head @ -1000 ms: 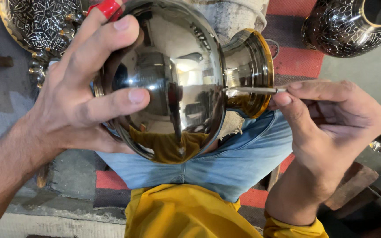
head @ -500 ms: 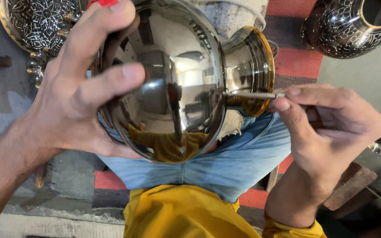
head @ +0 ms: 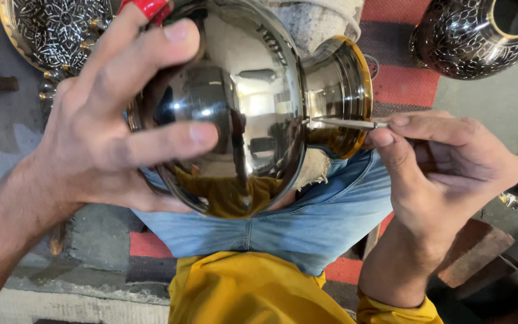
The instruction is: The person sits on the floor and uses a small hand tool to engrave or polish the surface of a shiny metal vessel. They rotate the vessel to access different areas and continue the detailed work on the neck and body of the object.
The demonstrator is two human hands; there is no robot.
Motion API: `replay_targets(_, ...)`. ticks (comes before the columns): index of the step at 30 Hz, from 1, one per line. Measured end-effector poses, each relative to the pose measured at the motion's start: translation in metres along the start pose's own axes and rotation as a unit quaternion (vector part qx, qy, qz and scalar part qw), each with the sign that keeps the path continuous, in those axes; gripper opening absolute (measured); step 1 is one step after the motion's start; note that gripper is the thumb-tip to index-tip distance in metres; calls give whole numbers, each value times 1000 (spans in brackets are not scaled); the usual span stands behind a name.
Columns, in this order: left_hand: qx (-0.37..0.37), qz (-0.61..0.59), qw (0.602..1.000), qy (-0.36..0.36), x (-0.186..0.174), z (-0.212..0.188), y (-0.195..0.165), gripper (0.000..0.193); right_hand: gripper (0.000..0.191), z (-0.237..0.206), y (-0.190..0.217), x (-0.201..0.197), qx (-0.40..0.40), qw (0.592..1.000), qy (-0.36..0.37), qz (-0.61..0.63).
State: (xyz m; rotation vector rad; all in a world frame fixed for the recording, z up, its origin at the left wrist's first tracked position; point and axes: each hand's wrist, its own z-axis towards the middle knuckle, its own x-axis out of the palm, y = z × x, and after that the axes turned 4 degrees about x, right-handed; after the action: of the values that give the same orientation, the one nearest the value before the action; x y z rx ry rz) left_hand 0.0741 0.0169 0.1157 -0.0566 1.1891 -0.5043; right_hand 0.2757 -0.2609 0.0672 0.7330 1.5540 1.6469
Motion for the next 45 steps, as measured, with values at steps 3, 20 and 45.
replay_targets(3,-51,-34,998,4,-4,3,-2,102,14,-3,0,1,-5,1000,7,11)
replay_targets(20,-34,-4,999,6,-3,-8,8,100,15,1,-13,-3,-35,999,-6,-26)
replay_targets(45,-59,-15,996,72,-29,43,5,129,17,-6,-17,-7,-57,998,26,3)
